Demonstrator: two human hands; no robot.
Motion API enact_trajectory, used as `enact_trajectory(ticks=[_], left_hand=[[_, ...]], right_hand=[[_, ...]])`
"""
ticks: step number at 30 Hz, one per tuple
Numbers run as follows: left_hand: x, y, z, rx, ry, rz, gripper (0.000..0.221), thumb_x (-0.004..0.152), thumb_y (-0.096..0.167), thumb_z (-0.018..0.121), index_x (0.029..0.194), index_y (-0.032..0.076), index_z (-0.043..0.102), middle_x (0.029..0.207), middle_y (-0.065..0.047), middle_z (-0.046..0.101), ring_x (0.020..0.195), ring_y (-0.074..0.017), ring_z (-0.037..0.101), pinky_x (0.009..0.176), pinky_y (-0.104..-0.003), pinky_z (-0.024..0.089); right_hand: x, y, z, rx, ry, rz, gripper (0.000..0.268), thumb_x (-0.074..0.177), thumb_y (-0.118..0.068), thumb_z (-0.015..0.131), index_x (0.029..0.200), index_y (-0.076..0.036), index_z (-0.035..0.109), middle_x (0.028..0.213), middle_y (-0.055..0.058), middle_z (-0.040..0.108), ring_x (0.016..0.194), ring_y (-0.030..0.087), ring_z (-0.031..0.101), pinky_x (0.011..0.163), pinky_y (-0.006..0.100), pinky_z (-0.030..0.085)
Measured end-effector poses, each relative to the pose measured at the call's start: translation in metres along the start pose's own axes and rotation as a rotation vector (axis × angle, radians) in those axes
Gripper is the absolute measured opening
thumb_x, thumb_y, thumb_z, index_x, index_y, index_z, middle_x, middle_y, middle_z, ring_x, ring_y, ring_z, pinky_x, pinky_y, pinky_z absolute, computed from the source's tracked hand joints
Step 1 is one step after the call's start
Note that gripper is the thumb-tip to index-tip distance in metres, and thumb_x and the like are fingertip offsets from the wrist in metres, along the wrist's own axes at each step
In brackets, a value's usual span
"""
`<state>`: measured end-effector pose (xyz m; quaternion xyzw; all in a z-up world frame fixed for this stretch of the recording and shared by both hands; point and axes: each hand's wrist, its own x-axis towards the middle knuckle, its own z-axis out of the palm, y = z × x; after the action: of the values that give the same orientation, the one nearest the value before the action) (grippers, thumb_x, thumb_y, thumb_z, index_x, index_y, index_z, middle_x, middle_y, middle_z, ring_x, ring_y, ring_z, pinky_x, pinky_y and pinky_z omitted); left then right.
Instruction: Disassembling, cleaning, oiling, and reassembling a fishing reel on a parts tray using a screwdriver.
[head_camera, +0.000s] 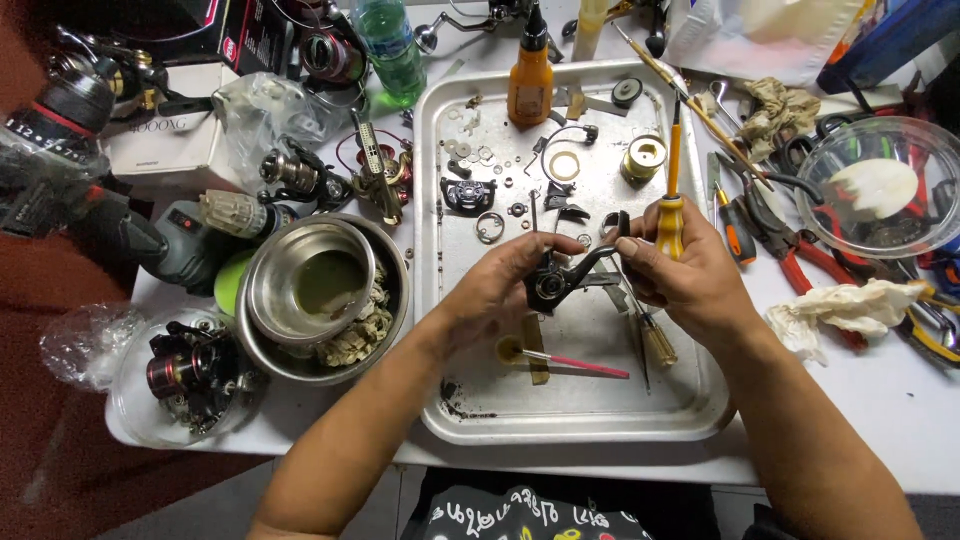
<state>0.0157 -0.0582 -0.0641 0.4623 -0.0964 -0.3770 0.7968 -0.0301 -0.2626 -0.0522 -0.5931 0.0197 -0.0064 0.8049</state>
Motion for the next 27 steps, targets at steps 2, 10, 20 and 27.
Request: enact_trajectory(ticks=[2,10,20,27], left_hand=[[-0.001,0.0,0.008,-0.088,-0.077,-0.018,0.058,0.089,0.05,0.049,0.123,0.002,0.05,0.105,-0.014,0.053,0.086,-0.0187,0.057,0.066,-0.028,0.054],[-0.008,0.0,0.008,-0.228,-0.242,0.016,0.057,0.096,0.052,0.033,0.121,0.003,0.05,0.104,-0.021,0.057,0.067,-0.0161,0.058,0.053,-0.023,0.047],[-0.015,0.012,-0.002,-0.31,0.109,0.214,0.063,0.082,0.062,0.039,0.098,0.003,0.053,0.097,-0.014,0.055,0.061,-0.0173,0.057,0.051,-0.025,0.043],[-0.014,0.004,-0.008,-0.167,0.169,0.221,0.072,0.071,0.074,0.038,0.09,0.006,0.054,0.099,-0.013,0.05,0.056,-0.0158,0.059,0.045,-0.02,0.043]], right_hand=[[-0.001,0.005,-0.001,0.011,-0.013,-0.004,0.02,0.086,0.003,0.055,0.092,-0.007,0.039,0.077,0.009,0.052,0.042,0.008,0.039,0.03,0.018,0.03],[-0.001,0.002,-0.001,-0.029,-0.061,-0.025,0.017,0.087,0.004,0.053,0.094,-0.002,0.039,0.073,0.011,0.05,0.041,0.007,0.039,0.033,0.017,0.029],[-0.03,-0.04,0.014,-1.039,-0.176,-0.325,0.027,0.088,-0.019,0.048,0.108,-0.003,0.057,0.081,0.008,0.059,0.067,0.017,0.057,0.061,0.027,0.046],[-0.037,-0.045,0.024,-1.049,-0.27,-0.56,0.029,0.076,-0.006,0.067,0.103,-0.002,0.056,0.087,0.013,0.066,0.07,0.02,0.065,0.065,0.026,0.053]])
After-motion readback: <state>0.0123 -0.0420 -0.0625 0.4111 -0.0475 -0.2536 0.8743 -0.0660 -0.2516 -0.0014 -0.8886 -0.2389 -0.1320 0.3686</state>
